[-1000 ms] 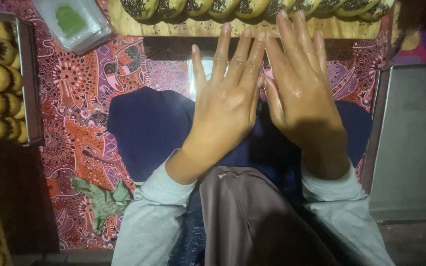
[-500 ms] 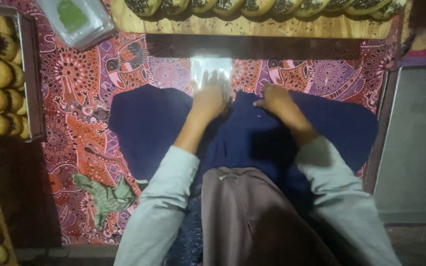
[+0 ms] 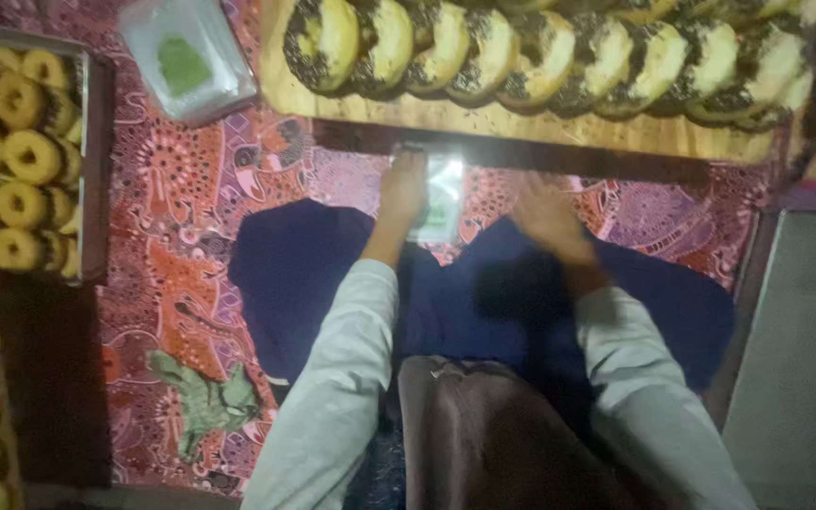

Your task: The person sits on a patterned floor mat and repeatedly picks up donuts from a wooden board, places them into small clear plastic bags, and sets the filled bags aside. The person handles the donuts and bags by hand without using additional tools.

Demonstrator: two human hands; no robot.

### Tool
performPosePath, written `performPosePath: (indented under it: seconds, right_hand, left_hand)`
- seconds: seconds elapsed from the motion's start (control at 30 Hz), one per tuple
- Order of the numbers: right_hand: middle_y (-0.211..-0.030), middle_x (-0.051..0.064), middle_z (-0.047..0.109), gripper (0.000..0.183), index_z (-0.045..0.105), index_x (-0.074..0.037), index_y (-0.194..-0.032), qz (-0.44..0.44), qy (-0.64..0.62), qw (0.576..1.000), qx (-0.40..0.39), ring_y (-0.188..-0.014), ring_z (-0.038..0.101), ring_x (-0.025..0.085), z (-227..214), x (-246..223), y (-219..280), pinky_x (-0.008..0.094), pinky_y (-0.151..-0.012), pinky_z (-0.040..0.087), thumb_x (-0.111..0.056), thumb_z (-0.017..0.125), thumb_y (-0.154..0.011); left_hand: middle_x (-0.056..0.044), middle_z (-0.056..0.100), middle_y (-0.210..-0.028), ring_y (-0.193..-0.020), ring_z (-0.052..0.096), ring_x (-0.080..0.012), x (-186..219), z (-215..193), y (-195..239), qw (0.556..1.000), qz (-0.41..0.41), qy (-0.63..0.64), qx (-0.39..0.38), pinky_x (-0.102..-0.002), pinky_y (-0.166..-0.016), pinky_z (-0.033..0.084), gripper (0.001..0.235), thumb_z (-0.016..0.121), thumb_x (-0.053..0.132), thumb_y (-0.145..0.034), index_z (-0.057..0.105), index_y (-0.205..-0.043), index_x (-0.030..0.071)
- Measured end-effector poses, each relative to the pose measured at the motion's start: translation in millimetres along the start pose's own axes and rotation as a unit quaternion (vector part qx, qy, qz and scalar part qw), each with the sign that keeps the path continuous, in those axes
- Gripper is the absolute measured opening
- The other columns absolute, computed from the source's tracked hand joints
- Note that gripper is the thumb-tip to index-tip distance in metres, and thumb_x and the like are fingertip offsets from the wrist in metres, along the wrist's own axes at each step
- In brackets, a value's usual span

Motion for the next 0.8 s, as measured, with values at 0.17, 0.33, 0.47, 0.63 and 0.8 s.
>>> performPosePath:
  seconds: [0.17, 0.33, 0.47, 0.63, 0.8]
  right_hand:
    - [-0.09, 0.019, 0.069, 0.025, 0.076, -0.007, -0.092, 0.107, -0.045, 0.983, -0.143, -0.083, 0.067, 0.037, -21.5, 24.4, 8.0, 0.049, -0.077, 0.051, -0.028, 0.063, -0.097]
    - [-0.106, 0.019, 0.068, 0.019, 0.067, -0.005, -0.114, -0.235, -0.023, 0.954, -0.183, -0.102, 0.066, 0.037, -60.2, -121.5, 48.5, 0.05, -0.087, 0.052, -0.014, 0.059, -0.099]
    - [-0.111, 0.022, 0.065, 0.026, 0.06, -0.001, -0.129, -0.15, -0.19, 0.956, -0.168, -0.099, 0.065, 0.04, -98.2, -164.5, -5.4, 0.049, -0.082, 0.052, -0.015, 0.062, -0.106]
    - [-0.109, 0.02, 0.072, 0.032, 0.072, -0.003, -0.118, 0.058, -0.412, 0.9, -0.131, -0.099, 0.071, 0.036, -141.3, -164.0, -91.6, 0.041, -0.085, 0.056, -0.024, 0.076, -0.093]
    - [-0.118, 0.015, 0.075, 0.026, 0.073, -0.005, -0.117, -0.042, -0.49, 0.865, -0.105, -0.11, 0.072, 0.026, -151.5, -200.8, -78.6, 0.036, -0.095, 0.055, -0.021, 0.071, -0.098]
  left_hand:
    - [-0.019, 0.067, -0.1, -0.087, 0.069, -0.0378, -5.3, 0.5, 5.3, 1.0, 0.014, 0.009, -0.004, -0.049, -0.075, 0.056, 0.025, 0.062, 0.003, -0.079, 0.064, -0.104, 0.004]
    - [-0.018, 0.068, -0.105, -0.079, 0.069, -0.0391, 5.8, -28.7, 19.2, 0.998, -0.008, 0.017, -0.058, -0.05, -0.067, 0.055, 0.02, 0.064, 0.003, -0.079, 0.065, -0.098, 0.008]
    - [-0.014, 0.068, -0.102, -0.083, 0.07, -0.0377, 44.6, -103.1, 35.7, 0.997, 0.06, 0.052, -0.014, -0.048, -0.069, 0.055, 0.021, 0.066, 0.003, -0.085, 0.065, -0.104, 0.01]
    - [-0.019, 0.067, -0.117, -0.093, 0.07, -0.0387, 90.1, -221.9, 54.3, 0.977, 0.079, 0.148, 0.131, -0.041, -0.072, 0.057, 0.036, 0.07, 0.007, -0.079, 0.061, -0.114, 0.004]
    - [-0.012, 0.076, -0.101, -0.09, 0.074, -0.0178, 36.9, -244.5, 65.3, 0.884, -0.15, 0.394, 0.202, -0.029, -0.077, 0.058, 0.03, 0.062, 0.005, -0.094, 0.063, -0.124, 0.006]
Point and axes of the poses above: each hand's wrist, its own y-axis away from the middle knuckle, its own z-axis out of the palm, x = y × z, the point moved 9 cm from there along -y, towards the middle knuckle
